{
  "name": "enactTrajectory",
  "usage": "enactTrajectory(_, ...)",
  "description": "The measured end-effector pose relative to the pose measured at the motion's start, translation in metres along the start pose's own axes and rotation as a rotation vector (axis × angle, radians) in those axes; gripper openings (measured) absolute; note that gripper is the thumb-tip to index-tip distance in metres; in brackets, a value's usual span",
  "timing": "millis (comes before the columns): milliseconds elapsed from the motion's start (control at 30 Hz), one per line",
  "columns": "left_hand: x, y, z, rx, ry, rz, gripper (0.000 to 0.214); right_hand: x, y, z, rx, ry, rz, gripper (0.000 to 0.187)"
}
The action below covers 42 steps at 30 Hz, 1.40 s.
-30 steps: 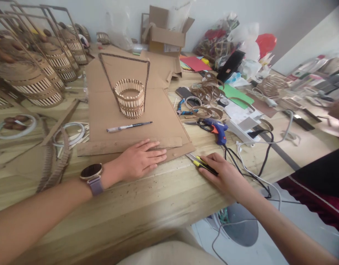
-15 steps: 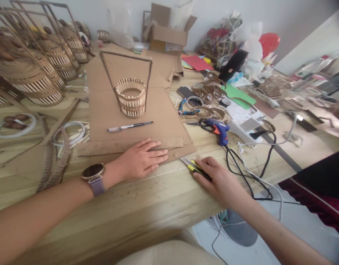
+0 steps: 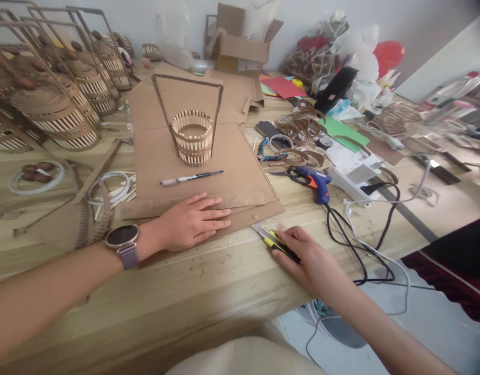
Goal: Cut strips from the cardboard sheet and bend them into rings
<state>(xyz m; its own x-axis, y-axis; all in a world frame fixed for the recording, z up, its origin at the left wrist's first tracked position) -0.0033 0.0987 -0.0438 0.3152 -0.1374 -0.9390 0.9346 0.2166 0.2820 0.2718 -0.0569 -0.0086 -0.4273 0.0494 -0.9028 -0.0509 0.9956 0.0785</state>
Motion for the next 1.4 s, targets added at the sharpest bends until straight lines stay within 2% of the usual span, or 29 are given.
enactTrajectory(200,-0.001,0.002,0.003,-0.008,0.007,-0.007,0.039,0.007,0.004,-0.01,-0.003,-0.035,-0.006,0.02)
enactTrajectory(400,-0.002,0.002,0.003,-0.01,-0.005,-0.017,0.039,0.014,-0.004,-0.022,-0.041,-0.025,-0.002,0.026)
enactTrajectory(567,-0.001,0.003,0.002,-0.064,-0.021,-0.012,0.044,0.024,0.0,-0.039,-0.051,-0.02,-0.007,0.022)
enactTrajectory(733,-0.003,0.003,-0.001,-0.104,-0.135,-0.007,0.046,0.034,-0.004,-0.055,-0.082,0.025,-0.004,0.028)
enactTrajectory(967,-0.014,0.004,-0.004,-0.144,-0.369,0.016,0.051,0.048,-0.001,-0.072,-0.08,-0.051,-0.003,0.029)
enactTrajectory(1100,-0.015,0.004,-0.004,-0.141,-0.396,0.019,0.053,0.051,-0.004,-0.076,-0.099,-0.023,0.024,0.03)
enactTrajectory(1400,-0.014,0.006,-0.004,-0.151,-0.391,-0.007,0.057,0.052,-0.001,-0.085,-0.12,0.034,-0.002,0.028)
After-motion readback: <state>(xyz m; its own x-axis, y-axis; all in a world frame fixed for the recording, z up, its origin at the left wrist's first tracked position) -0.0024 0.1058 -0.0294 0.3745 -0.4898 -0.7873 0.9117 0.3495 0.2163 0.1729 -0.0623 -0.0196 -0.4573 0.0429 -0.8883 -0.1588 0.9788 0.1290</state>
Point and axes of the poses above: each hand's wrist, its own y-axis towards the middle knuckle, its own x-axis out of the palm, z = x × y, the point moved 1 cm from there along y, towards the middle knuckle, and after that the axes turned 6 degrees about z, right-handed, at the moved point
